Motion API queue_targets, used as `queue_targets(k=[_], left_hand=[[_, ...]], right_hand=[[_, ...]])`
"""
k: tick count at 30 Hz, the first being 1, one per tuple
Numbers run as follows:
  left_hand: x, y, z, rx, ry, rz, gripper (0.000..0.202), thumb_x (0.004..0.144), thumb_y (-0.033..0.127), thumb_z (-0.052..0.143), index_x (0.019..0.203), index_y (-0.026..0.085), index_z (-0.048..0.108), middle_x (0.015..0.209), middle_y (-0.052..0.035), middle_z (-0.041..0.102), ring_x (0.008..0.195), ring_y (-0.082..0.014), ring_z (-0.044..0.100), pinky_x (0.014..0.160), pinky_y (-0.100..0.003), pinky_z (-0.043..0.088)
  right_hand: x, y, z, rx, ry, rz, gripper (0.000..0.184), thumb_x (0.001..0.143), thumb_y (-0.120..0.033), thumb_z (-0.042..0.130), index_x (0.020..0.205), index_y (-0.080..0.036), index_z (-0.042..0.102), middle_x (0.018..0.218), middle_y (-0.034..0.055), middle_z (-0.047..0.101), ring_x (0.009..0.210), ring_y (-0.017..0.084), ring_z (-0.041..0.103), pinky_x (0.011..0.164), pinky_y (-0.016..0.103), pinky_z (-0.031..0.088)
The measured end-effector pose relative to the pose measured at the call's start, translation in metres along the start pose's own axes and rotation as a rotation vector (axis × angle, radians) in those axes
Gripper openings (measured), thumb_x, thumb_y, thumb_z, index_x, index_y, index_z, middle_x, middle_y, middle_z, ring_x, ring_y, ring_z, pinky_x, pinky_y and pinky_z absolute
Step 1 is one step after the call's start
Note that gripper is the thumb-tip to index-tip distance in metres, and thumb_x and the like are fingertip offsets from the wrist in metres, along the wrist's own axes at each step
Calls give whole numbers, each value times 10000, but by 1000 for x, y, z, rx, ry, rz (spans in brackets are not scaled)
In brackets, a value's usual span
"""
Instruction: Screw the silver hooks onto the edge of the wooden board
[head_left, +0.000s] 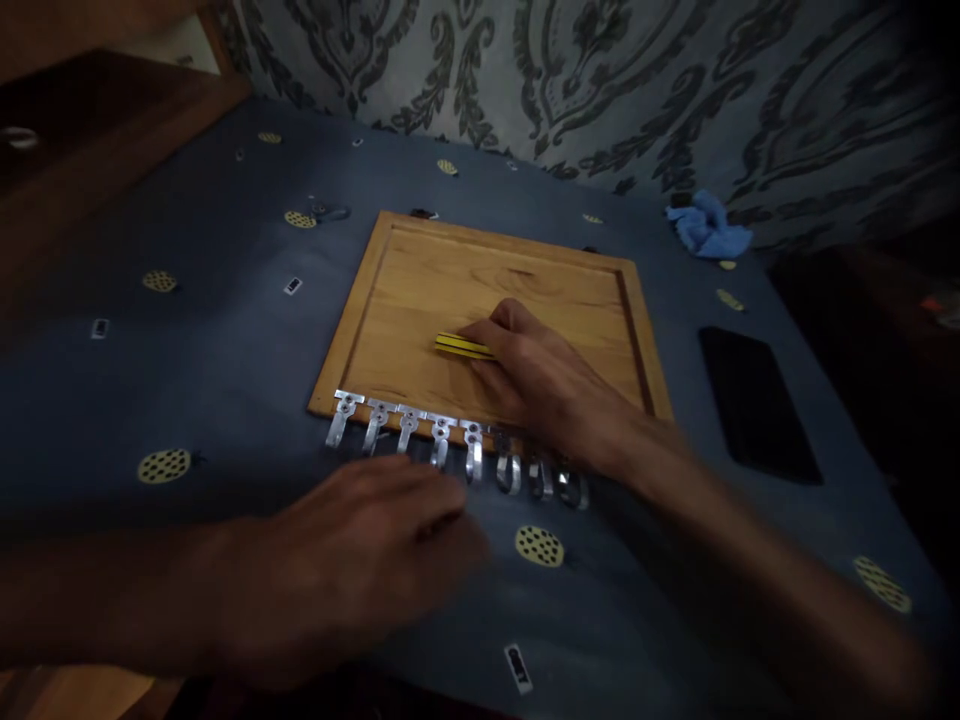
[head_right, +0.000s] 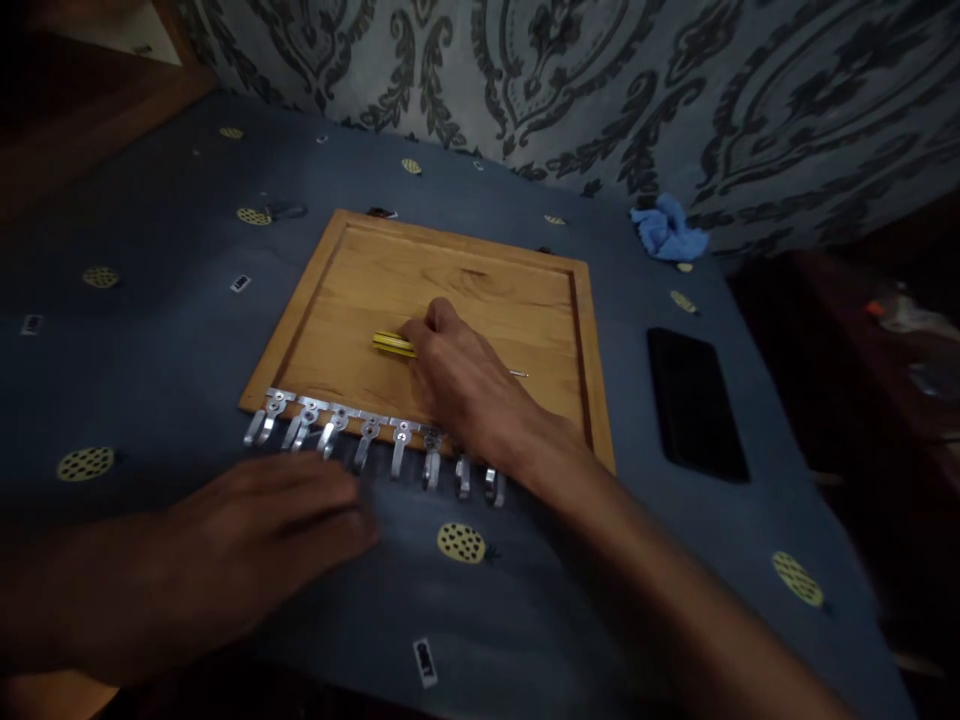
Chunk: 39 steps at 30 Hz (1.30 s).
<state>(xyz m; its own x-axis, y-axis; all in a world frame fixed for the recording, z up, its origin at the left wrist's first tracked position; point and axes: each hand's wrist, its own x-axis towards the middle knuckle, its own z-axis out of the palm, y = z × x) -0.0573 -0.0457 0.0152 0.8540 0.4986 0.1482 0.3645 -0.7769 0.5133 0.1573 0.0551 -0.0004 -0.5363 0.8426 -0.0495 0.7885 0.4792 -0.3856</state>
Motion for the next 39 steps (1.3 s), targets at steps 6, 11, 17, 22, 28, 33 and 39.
queue_targets(k=[6, 11, 17, 22, 28, 33, 39], left_hand=[[18, -18, -33, -290, 310, -301, 118, 977, 160, 565, 919, 211, 654, 834, 51, 691, 742, -103, 624, 687, -227, 480], [33, -23, -46, -255, 500, -367, 120, 933, 334, 646, 859, 242, 665, 800, 48, 688, 732, -127, 610, 677, -265, 496], [39, -17, -46, -231, 571, -268, 143, 934, 396, 675, 824, 306, 654, 753, 64, 678, 636, -121, 588, 556, -274, 493], [43, -14, -46, -135, 611, -164, 136, 939, 323, 712, 824, 269, 663, 745, 72, 681, 596, -85, 577, 505, -243, 468], [45, -16, -45, 8, 751, -35, 134, 954, 221, 697, 826, 228, 657, 729, 100, 672, 615, -54, 609, 537, -209, 460], [42, -13, -49, 198, 668, -71, 104, 990, 181, 648, 893, 214, 665, 857, 86, 745, 785, -66, 703, 758, -192, 534], [39, -19, -43, 151, 577, -72, 191, 1043, 319, 491, 1010, 291, 678, 917, 62, 747, 912, -143, 735, 876, -278, 552]], right_hand=[[-16, -15, -5, 176, 244, -90, 196, 947, -217, 579, 1063, -181, 733, 1138, 131, 701, 1070, 290, 666, 955, 466, 535], [-40, -45, -14, 873, 206, -24, 162, 956, -297, 654, 1087, -242, 731, 1035, 26, 777, 954, 187, 761, 862, 338, 630], [-43, -51, -13, 1459, 163, 47, 209, 818, -75, 765, 926, -254, 755, 814, -78, 793, 742, 69, 763, 775, 170, 627], [-41, -48, -12, 1616, 83, 50, 231, 728, -140, 882, 897, -238, 759, 773, -78, 799, 682, 62, 762, 688, 127, 621], [-43, -50, -19, 1698, 45, 78, 231, 753, -227, 878, 956, -228, 767, 801, -49, 814, 715, 76, 780, 719, 127, 623], [-39, -52, -18, 1749, 93, 147, 169, 743, -231, 884, 876, -212, 782, 767, -50, 808, 673, 63, 767, 695, 111, 620], [-38, -49, -15, 1737, 141, 214, 199, 683, -209, 927, 823, -220, 785, 718, -58, 796, 619, 52, 749, 638, 90, 601]])
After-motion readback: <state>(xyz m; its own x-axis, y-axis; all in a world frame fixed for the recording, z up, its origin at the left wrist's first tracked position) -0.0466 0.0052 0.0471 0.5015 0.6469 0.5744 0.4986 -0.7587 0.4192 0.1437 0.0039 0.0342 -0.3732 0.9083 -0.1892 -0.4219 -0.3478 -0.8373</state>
